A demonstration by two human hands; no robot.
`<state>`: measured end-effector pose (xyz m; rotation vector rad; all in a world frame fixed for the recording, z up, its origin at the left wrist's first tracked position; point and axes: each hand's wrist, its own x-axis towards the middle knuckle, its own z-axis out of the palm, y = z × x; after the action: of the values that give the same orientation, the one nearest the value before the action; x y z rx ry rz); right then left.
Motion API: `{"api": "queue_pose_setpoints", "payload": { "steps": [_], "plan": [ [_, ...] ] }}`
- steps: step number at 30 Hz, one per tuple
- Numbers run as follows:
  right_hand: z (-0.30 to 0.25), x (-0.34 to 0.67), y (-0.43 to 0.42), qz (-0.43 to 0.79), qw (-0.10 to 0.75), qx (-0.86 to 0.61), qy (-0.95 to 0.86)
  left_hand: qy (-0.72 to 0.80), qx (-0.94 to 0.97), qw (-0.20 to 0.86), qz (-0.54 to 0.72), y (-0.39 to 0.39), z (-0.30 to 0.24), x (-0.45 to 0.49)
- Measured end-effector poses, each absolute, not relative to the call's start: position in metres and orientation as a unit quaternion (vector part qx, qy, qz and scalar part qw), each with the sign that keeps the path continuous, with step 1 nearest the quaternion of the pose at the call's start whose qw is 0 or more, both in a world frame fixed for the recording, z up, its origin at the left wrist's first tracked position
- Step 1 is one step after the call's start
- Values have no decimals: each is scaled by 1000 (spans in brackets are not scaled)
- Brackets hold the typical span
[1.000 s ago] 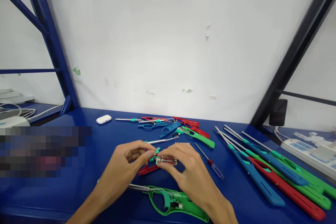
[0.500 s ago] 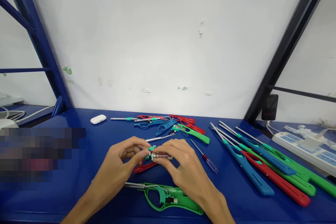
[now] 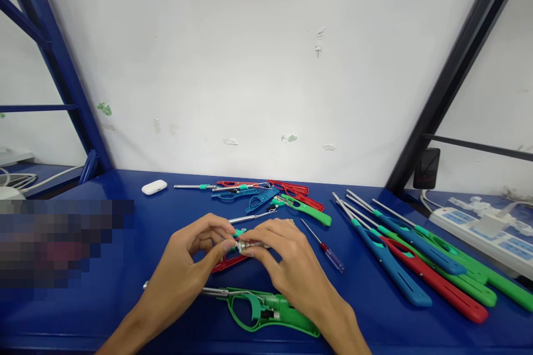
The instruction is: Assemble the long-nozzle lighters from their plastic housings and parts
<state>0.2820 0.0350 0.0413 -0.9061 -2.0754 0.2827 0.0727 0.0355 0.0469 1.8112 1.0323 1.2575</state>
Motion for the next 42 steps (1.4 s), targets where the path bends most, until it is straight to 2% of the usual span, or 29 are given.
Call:
{"api": "queue_pose_setpoints", "payload": {
  "steps": [6,14,20,26,29,33,36,42],
  "plan": [
    [39,286,36,134,425,-337,-829,367,706,352,493,30,42,74],
    [33,290,39,89,435,-308,-841,341,709,344,513,28,39,77],
    [38,286,37,46,442,-290,-848,338,676,397,521,25,39,80],
    [42,283,36,72,442,-305,-841,339,649,437,522,28,39,78],
    [49,289,33,106,418,-352,-831,368,650,418,517,30,45,78],
    [63,308,22,137,412,-437,-788,402,719,325,464,30,48,80],
    [75,322,11,159,377,-505,-760,390,802,252,375,27,43,80],
    [77,330,5,259,174,-502,-807,350,862,235,282,22,27,83]
  ]
}}
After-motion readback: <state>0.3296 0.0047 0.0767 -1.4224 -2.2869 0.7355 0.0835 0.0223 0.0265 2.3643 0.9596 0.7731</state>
